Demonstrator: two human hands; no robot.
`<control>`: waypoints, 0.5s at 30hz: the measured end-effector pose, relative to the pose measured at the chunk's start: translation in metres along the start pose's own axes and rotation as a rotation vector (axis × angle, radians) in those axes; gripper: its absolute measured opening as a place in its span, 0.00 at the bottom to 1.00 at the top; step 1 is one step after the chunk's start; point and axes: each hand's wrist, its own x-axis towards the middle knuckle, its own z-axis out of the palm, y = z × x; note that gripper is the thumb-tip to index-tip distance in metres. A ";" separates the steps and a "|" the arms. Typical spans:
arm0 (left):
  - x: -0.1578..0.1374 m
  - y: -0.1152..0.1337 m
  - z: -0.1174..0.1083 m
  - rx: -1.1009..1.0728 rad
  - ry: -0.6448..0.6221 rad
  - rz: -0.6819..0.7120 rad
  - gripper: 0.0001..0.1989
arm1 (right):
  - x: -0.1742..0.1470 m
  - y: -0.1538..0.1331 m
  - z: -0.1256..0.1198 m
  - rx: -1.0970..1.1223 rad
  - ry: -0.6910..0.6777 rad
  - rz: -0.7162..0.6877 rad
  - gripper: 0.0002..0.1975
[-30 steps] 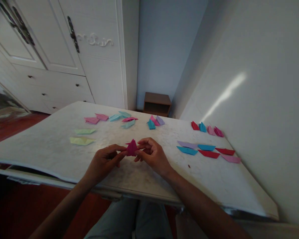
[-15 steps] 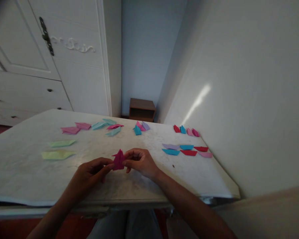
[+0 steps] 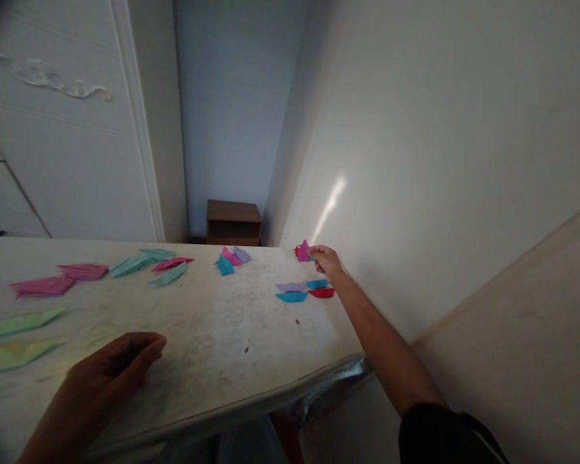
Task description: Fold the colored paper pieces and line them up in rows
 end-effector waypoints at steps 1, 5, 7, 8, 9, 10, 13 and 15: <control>0.000 0.000 0.000 0.013 -0.003 0.002 0.21 | 0.012 0.002 -0.014 -0.021 0.033 0.037 0.05; -0.001 0.000 0.002 0.035 0.053 -0.013 0.21 | 0.039 0.015 -0.057 -0.124 0.116 0.176 0.08; -0.001 0.000 0.002 0.039 0.070 -0.022 0.22 | 0.044 0.021 -0.067 -0.173 0.120 0.211 0.10; -0.001 0.000 0.002 0.043 0.064 -0.025 0.22 | 0.045 0.024 -0.070 -0.194 0.114 0.216 0.11; 0.000 -0.001 0.002 0.047 0.047 -0.028 0.22 | 0.047 0.025 -0.071 -0.212 0.105 0.214 0.11; 0.001 -0.001 0.002 0.053 0.025 -0.031 0.22 | 0.048 0.026 -0.069 -0.229 0.094 0.204 0.11; 0.003 -0.002 0.002 0.064 0.013 -0.039 0.22 | 0.053 0.020 -0.055 -0.277 0.044 0.152 0.08; 0.003 -0.003 0.002 0.067 0.031 -0.037 0.21 | 0.057 0.013 -0.038 -0.315 0.002 0.104 0.05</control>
